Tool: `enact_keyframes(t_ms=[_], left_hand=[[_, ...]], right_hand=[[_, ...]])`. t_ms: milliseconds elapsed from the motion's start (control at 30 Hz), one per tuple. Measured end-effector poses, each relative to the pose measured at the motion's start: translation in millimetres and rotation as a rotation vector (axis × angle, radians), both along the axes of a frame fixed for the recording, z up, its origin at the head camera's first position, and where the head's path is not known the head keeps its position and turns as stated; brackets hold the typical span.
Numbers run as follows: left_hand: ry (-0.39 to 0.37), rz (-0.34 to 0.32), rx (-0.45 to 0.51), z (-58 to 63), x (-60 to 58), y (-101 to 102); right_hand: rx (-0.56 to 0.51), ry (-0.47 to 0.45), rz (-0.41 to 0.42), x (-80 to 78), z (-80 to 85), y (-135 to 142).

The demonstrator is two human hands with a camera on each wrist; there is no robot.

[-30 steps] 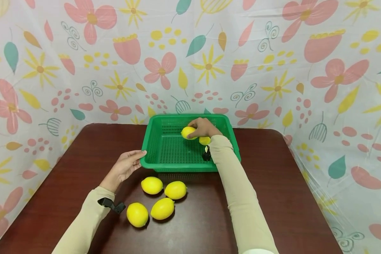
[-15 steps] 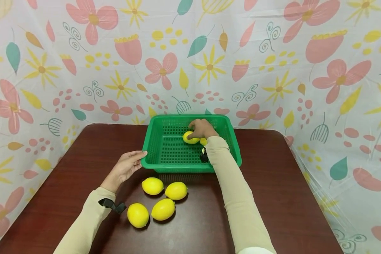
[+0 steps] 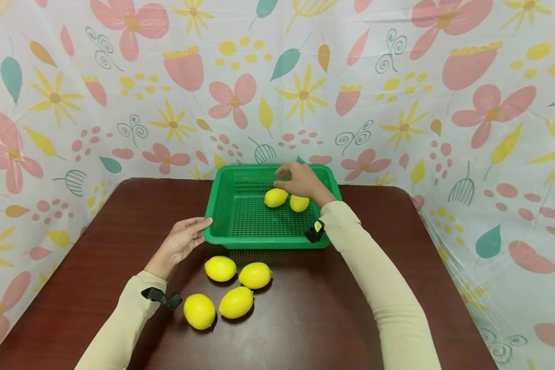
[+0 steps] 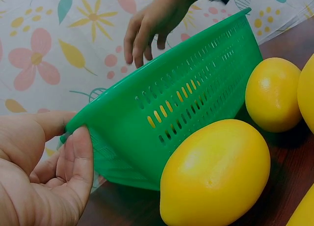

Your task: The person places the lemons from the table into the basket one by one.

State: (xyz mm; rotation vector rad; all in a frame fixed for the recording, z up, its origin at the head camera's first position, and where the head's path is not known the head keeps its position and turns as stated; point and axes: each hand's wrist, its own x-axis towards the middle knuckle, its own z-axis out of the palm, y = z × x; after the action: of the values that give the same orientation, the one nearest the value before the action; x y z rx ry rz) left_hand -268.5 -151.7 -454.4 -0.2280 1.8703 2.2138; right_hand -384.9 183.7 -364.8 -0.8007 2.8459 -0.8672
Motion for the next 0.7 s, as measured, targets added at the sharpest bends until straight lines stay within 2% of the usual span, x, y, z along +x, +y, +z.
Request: enact_keyframes(t_ms=[167, 367, 533, 700], left_hand=[[0.004, 0.001, 0.006, -1.2, -0.8, -0.4], [0.005, -0.005, 0.02, -1.1, -1.7, -2.3], [-0.004, -0.004, 0.018, -0.8, -1.2, -2.1], [-0.009, -0.006, 0.017, -1.5, -1.4, -1.7]], right_hand=[[-0.114, 0.07, -0.066, 42.5, 0.4, 2.2], [-0.237, 0.111, -0.138, 92.8, -4.6, -1.1], [-0.276, 0.137, -0.114, 134.2, -6.4, -4.1], [-0.267, 0.146, -0.061, 170.6, -15.1, -7.1]])
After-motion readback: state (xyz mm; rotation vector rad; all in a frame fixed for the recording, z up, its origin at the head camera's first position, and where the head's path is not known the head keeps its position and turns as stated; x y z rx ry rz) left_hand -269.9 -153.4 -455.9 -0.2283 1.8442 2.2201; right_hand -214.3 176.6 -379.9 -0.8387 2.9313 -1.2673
